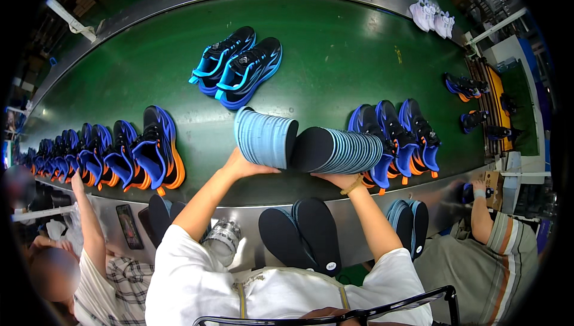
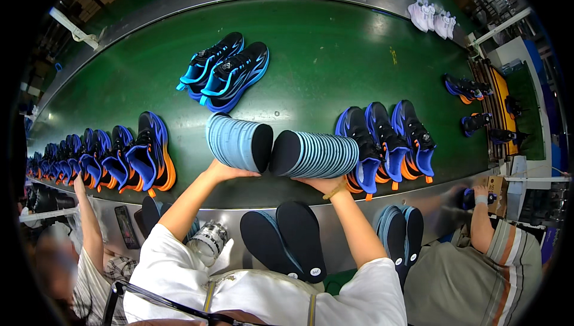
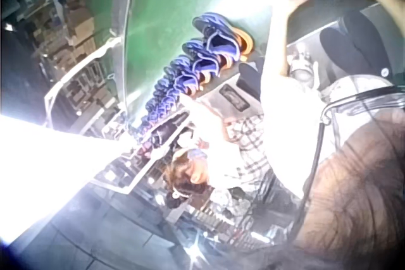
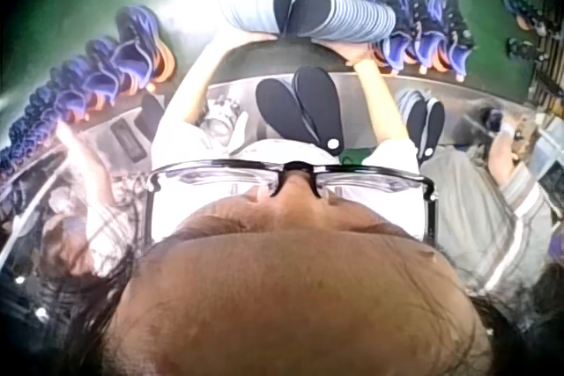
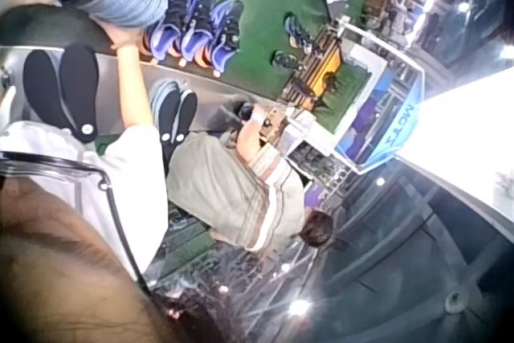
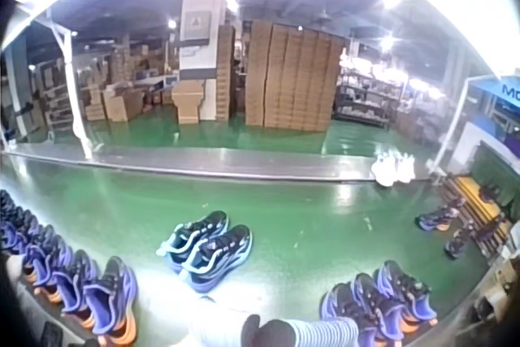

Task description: The person inserts insoles into shoes and organizes shoe components on a workbench in a factory setting. They pick up individual blue and black sneakers from a conveyor belt and place insoles inside them before restacking the remaining insoles.

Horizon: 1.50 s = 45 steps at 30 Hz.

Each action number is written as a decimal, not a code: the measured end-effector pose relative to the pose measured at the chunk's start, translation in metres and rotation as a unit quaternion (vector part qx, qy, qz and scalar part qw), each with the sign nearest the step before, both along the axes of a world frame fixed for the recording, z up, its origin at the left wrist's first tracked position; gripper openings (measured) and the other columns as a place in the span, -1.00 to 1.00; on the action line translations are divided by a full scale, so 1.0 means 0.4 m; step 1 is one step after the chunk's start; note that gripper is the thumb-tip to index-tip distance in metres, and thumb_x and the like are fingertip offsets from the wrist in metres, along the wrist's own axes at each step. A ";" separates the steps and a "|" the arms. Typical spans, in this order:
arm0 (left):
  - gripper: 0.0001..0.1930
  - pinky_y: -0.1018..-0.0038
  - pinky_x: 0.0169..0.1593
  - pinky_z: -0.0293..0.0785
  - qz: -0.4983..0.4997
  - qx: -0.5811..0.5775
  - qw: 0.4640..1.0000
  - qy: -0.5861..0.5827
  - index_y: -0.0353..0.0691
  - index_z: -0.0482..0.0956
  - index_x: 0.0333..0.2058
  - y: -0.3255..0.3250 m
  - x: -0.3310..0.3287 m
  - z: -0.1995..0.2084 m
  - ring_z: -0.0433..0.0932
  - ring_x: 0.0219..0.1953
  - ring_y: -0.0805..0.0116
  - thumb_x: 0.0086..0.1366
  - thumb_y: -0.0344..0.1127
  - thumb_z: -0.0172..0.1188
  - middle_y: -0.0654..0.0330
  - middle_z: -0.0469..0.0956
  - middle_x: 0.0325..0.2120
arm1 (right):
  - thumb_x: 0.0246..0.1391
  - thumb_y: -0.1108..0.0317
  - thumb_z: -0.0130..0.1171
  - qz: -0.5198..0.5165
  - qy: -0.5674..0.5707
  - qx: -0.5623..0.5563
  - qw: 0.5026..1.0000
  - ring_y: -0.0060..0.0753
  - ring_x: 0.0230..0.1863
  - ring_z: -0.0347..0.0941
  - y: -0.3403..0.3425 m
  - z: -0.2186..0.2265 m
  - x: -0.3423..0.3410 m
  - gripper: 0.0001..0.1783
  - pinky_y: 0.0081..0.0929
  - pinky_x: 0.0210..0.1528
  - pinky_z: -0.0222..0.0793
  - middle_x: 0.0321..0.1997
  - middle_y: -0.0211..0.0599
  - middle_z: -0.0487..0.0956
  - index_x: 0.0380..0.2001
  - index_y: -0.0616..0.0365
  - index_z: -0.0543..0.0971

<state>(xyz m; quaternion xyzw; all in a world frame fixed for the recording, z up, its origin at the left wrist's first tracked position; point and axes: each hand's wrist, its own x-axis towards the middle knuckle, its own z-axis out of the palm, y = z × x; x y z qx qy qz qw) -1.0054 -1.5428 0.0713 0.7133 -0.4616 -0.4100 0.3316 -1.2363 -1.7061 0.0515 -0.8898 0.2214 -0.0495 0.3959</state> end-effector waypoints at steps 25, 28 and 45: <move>0.07 0.30 -0.05 0.28 0.080 0.138 0.982 -0.097 -0.43 0.10 0.03 -0.085 0.014 -0.052 0.35 -0.11 0.00 -0.30 0.35 0.17 -0.16 0.31 -0.15 | -0.41 -0.29 0.16 -0.109 0.205 0.166 0.958 -0.01 0.02 0.22 -0.112 0.009 0.132 0.02 -0.35 0.00 0.20 0.00 0.14 0.26 -0.06 0.39 0.24; 0.04 0.25 -0.07 0.26 0.171 0.020 0.974 -0.149 -0.47 0.09 0.01 -0.067 -0.022 -0.073 0.28 -0.12 -0.02 -0.32 0.22 0.28 -0.13 0.20 -0.17 | -0.52 -0.31 0.21 -0.202 0.164 0.035 0.965 0.09 0.03 0.19 -0.078 -0.012 0.118 0.24 -0.30 0.00 0.19 0.05 0.27 0.11 0.05 0.46 -0.02; 0.34 0.24 0.05 0.15 0.068 0.093 0.974 -0.193 -0.46 -0.42 0.09 -0.065 -0.087 -0.049 0.12 0.00 -0.11 -0.49 -0.08 0.45 -0.17 0.08 -0.03 | -0.75 0.02 0.46 -0.195 0.385 0.088 0.898 -0.01 0.16 0.00 0.025 0.057 0.193 0.60 -0.19 0.15 -0.03 0.18 0.06 -0.06 0.06 0.07 -0.67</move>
